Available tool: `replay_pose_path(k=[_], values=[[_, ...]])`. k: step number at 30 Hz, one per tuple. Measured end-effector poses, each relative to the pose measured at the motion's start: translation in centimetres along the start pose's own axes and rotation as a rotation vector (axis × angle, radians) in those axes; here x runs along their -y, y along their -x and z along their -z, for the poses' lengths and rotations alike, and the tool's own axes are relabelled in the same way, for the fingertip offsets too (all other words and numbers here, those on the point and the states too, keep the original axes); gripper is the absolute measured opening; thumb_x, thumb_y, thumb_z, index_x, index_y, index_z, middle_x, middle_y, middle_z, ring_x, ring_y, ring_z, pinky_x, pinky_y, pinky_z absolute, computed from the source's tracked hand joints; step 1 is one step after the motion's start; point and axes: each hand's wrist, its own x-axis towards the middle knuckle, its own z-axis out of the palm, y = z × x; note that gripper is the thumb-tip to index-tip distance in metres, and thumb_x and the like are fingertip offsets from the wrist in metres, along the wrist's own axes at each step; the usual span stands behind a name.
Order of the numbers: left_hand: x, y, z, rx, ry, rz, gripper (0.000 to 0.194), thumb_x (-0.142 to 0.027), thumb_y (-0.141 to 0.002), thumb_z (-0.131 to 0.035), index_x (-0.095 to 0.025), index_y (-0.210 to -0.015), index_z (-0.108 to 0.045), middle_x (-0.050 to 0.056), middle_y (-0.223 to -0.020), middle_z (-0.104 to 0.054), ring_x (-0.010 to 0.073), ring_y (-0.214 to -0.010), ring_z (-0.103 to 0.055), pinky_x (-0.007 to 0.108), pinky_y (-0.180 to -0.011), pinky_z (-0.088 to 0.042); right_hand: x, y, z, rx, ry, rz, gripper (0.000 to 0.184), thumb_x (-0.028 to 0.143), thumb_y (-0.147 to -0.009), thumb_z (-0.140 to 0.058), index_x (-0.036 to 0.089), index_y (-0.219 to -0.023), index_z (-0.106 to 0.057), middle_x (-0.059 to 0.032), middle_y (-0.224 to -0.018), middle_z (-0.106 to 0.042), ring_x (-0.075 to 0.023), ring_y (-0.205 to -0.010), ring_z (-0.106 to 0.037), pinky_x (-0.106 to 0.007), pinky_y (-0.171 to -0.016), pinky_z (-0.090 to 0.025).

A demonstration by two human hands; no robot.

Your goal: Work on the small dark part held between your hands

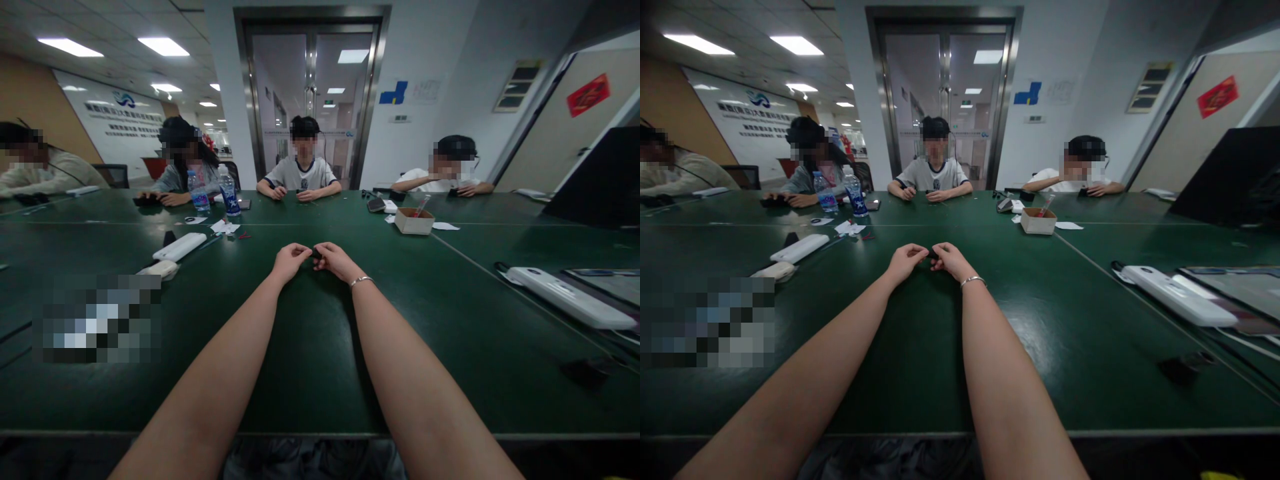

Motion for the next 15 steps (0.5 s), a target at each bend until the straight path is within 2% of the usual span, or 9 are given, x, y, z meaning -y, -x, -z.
replay_pose_path(k=[6,8,12,15], values=[[0.32,-0.15,0.10,0.007,-0.029,-0.018,0.021,-0.033,-0.068,-0.069,-0.016,-0.080,-0.068,0.007,-0.078,-0.070,0.0176,-0.077,-0.064,0.033,-0.077,-0.050,-0.04,0.23,0.29,0.047,-0.065,0.043,0.025,0.002,-0.077,-0.061,0.018,-0.094,-0.053,0.0074,-0.060,-0.055,-0.0053,-0.044,-0.055,-0.026,-0.060,-0.058],[0.38,-0.22,0.10,-0.002,-0.027,-0.017,0.021,-0.034,-0.068,-0.069,-0.017,-0.080,-0.068,0.006,-0.078,-0.069,0.0175,-0.077,-0.064,0.032,-0.077,-0.050,-0.10,0.09,0.22,0.030,-0.045,0.032,0.021,0.005,-0.078,-0.064,0.017,-0.091,-0.052,0.0066,-0.059,-0.056,-0.0056,-0.044,-0.055,-0.025,-0.059,-0.058],[0.37,-0.27,0.03,-0.006,-0.003,-0.005,0.022,-0.035,-0.069,-0.068,-0.016,-0.080,-0.067,0.006,-0.078,-0.069,0.0169,-0.076,-0.064,0.032,-0.076,-0.050,-0.17,-0.31,-0.11,-0.013,0.027,-0.001,0.007,0.020,-0.087,-0.057,0.016,-0.086,-0.051,0.0057,-0.051,-0.053,-0.0059,-0.038,-0.050,-0.024,-0.051,-0.056],[0.52,-0.32,0.00,0.011,0.005,-0.004,0.022,-0.035,-0.068,-0.069,-0.016,-0.080,-0.066,0.006,-0.078,-0.069,0.0171,-0.076,-0.064,0.033,-0.077,-0.049,-0.06,-0.16,-0.08,-0.009,0.005,0.002,0.004,0.014,-0.087,-0.056,0.016,-0.087,-0.052,0.0063,-0.051,-0.052,-0.0058,-0.038,-0.049,-0.024,-0.052,-0.056]])
